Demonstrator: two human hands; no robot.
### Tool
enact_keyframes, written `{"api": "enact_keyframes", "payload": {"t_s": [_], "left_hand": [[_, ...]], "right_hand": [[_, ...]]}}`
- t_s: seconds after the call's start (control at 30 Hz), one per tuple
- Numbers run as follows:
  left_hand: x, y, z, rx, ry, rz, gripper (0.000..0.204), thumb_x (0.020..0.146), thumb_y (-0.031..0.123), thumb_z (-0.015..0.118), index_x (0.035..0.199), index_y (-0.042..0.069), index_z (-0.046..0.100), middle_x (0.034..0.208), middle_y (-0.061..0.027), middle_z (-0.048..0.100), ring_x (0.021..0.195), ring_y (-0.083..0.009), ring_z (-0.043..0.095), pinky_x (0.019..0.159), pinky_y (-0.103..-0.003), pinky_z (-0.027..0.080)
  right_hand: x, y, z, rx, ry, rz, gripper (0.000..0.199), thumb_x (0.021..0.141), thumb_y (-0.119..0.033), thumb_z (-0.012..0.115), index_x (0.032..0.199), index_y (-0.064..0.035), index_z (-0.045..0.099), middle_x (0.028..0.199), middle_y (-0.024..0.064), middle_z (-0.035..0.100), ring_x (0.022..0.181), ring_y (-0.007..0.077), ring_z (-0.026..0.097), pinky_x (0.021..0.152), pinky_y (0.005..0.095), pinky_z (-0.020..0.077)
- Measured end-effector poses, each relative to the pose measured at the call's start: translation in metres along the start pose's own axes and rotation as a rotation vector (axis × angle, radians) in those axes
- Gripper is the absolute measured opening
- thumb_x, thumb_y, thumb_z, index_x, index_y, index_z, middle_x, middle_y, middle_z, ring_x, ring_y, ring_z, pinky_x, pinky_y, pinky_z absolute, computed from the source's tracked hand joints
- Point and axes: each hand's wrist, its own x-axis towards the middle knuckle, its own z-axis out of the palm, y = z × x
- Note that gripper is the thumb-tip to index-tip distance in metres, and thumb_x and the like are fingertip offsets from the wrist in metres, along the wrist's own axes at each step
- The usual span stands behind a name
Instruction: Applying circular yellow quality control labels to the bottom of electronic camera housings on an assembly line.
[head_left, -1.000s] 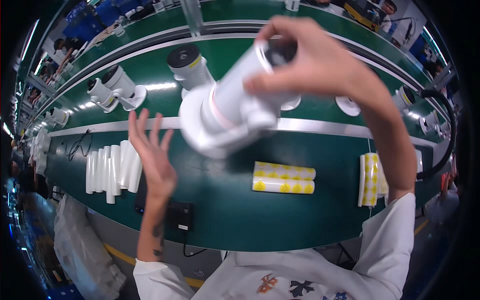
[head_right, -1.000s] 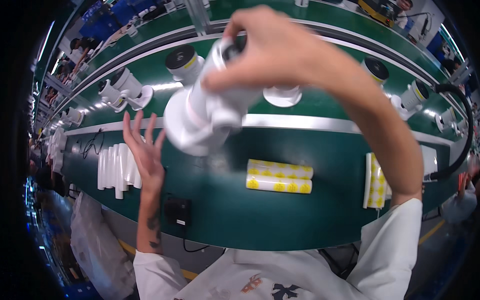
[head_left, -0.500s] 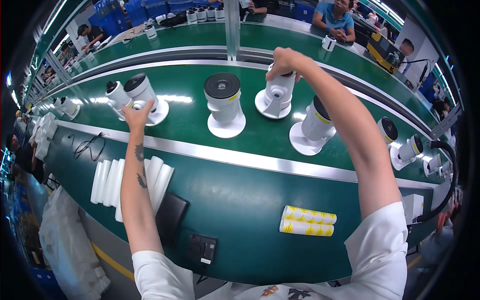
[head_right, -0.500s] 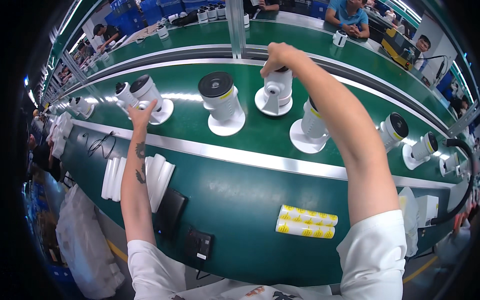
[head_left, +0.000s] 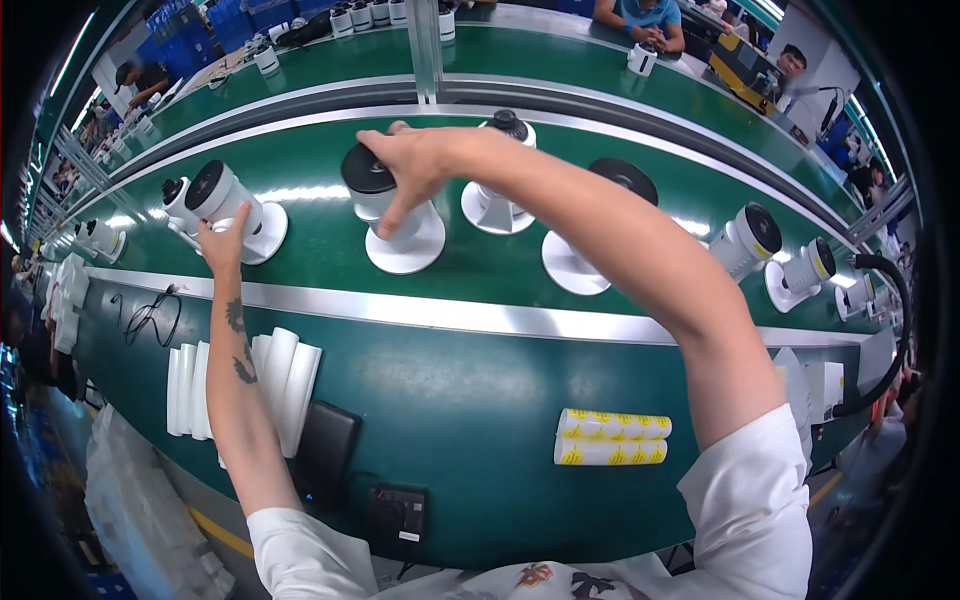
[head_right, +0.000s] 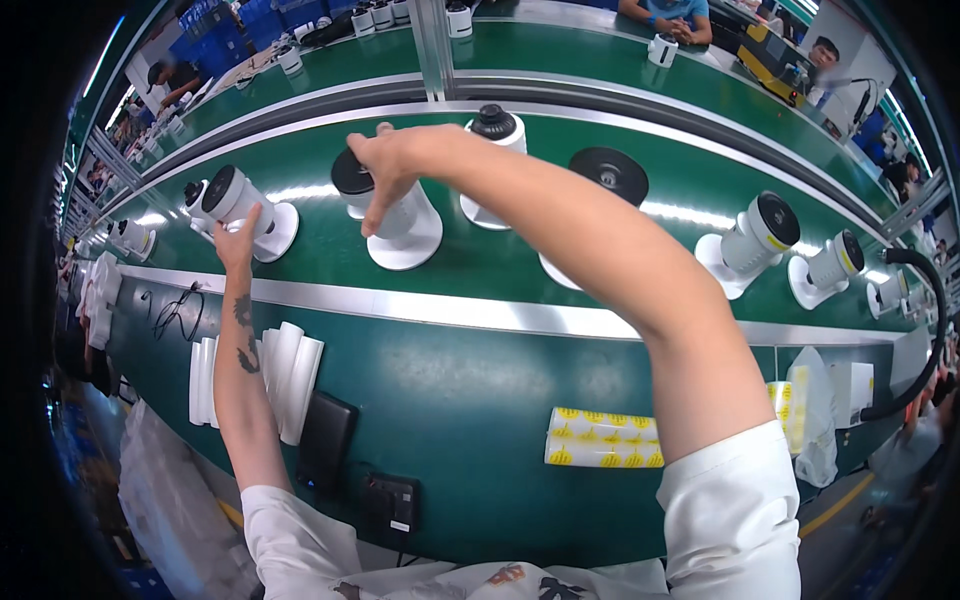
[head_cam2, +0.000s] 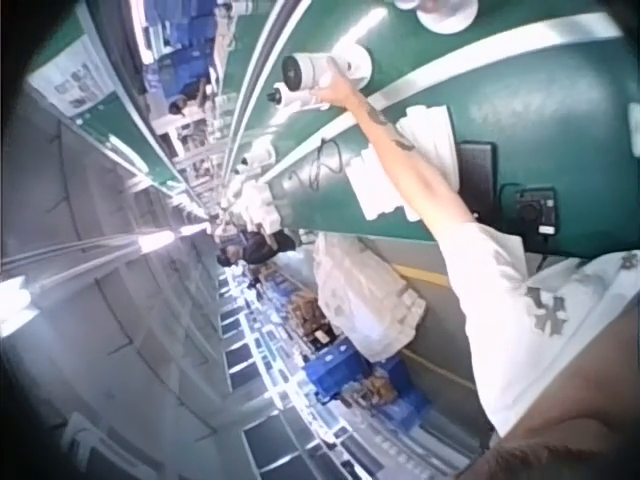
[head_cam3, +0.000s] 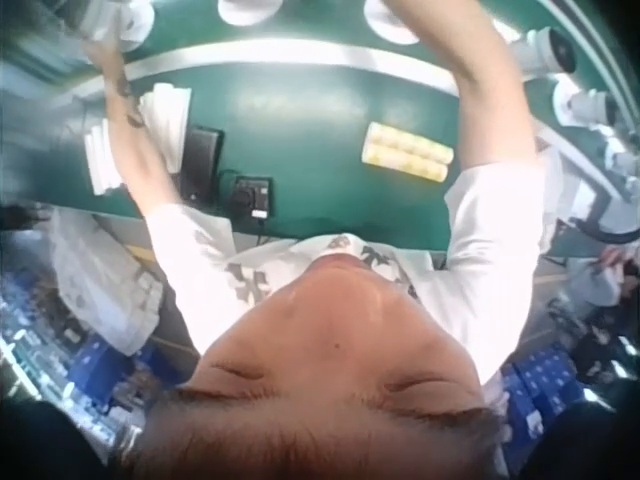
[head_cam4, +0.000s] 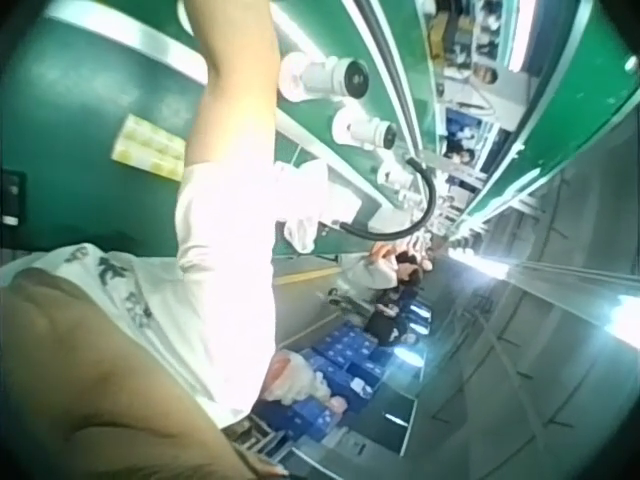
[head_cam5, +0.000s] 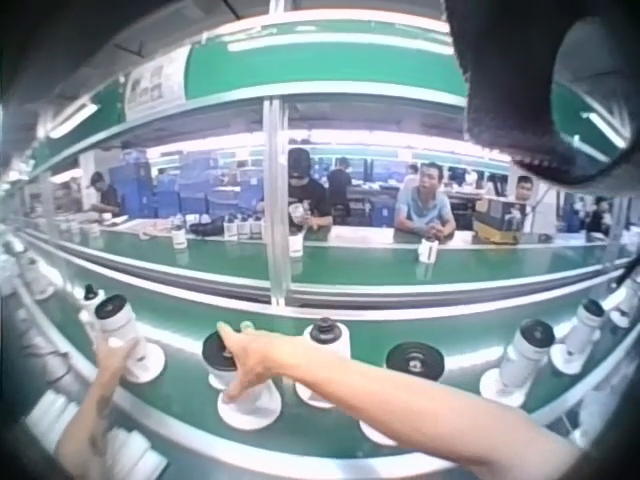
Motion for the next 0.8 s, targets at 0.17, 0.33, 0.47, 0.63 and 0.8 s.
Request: {"api": "enact_keyframes", "payload": {"t_s": [0.17, 0.33, 0.47, 0.63, 0.8], "left_hand": [[-0.025, 0.060, -0.049, -0.204, -0.055, -0.035, 0.084, 0.066, 0.041, 0.088, 0.126, -0.005, 0.051, 0.118, -0.0160, 0.061, 0.105, -0.0240, 0.061, 0.090, -0.035, 0.049], [-0.071, 0.114, -0.070, -0.270, -0.324, -0.144, 0.086, 0.067, 0.038, 0.087, 0.129, -0.005, 0.046, 0.112, -0.0148, 0.061, 0.097, -0.0215, 0.063, 0.071, -0.030, 0.054], [-0.118, 0.099, -0.076, -0.358, -0.509, -0.090, 0.076, 0.071, 0.030, 0.086, 0.126, -0.004, 0.048, 0.113, -0.0150, 0.061, 0.095, -0.0194, 0.063, 0.071, -0.029, 0.053], [-0.171, 0.085, -0.082, -0.292, -0.572, 0.162, 0.069, 0.070, 0.021, 0.086, 0.123, -0.003, 0.049, 0.116, -0.0157, 0.061, 0.106, -0.0239, 0.060, 0.094, -0.036, 0.046], [-0.197, 0.092, -0.075, -0.217, -0.642, 0.159, 0.069, 0.070, 0.019, 0.086, 0.123, -0.003, 0.049, 0.118, -0.0162, 0.061, 0.108, -0.0235, 0.059, 0.096, -0.036, 0.045]], "right_hand": [[0.006, -0.015, 0.016, 0.062, 0.264, -0.017, 0.093, 0.059, -0.041, 0.083, 0.131, 0.0003, 0.041, 0.112, 0.0276, 0.054, 0.105, 0.0398, 0.059, 0.090, 0.0423, 0.0504], [-0.081, -0.048, 0.012, 0.028, 0.345, -0.112, 0.076, 0.063, -0.026, 0.079, 0.126, -0.0035, 0.043, 0.106, 0.0236, 0.055, 0.094, 0.0400, 0.060, 0.080, 0.0436, 0.0497], [-0.125, -0.078, 0.062, 0.142, 0.254, -0.201, 0.072, 0.062, -0.018, 0.081, 0.118, 0.0035, 0.042, 0.102, 0.0310, 0.054, 0.087, 0.0452, 0.062, 0.075, 0.0461, 0.0526], [-0.163, -0.102, 0.104, 0.145, 0.192, -0.280, 0.071, 0.066, -0.011, 0.078, 0.119, 0.0046, 0.034, 0.102, 0.0423, 0.051, 0.078, 0.0457, 0.062, 0.064, 0.0471, 0.0531], [-0.173, -0.101, 0.113, 0.138, 0.197, -0.251, 0.090, 0.059, -0.027, 0.087, 0.124, 0.0104, 0.037, 0.114, 0.0472, 0.047, 0.085, 0.0476, 0.064, 0.072, 0.0441, 0.0558]]}}
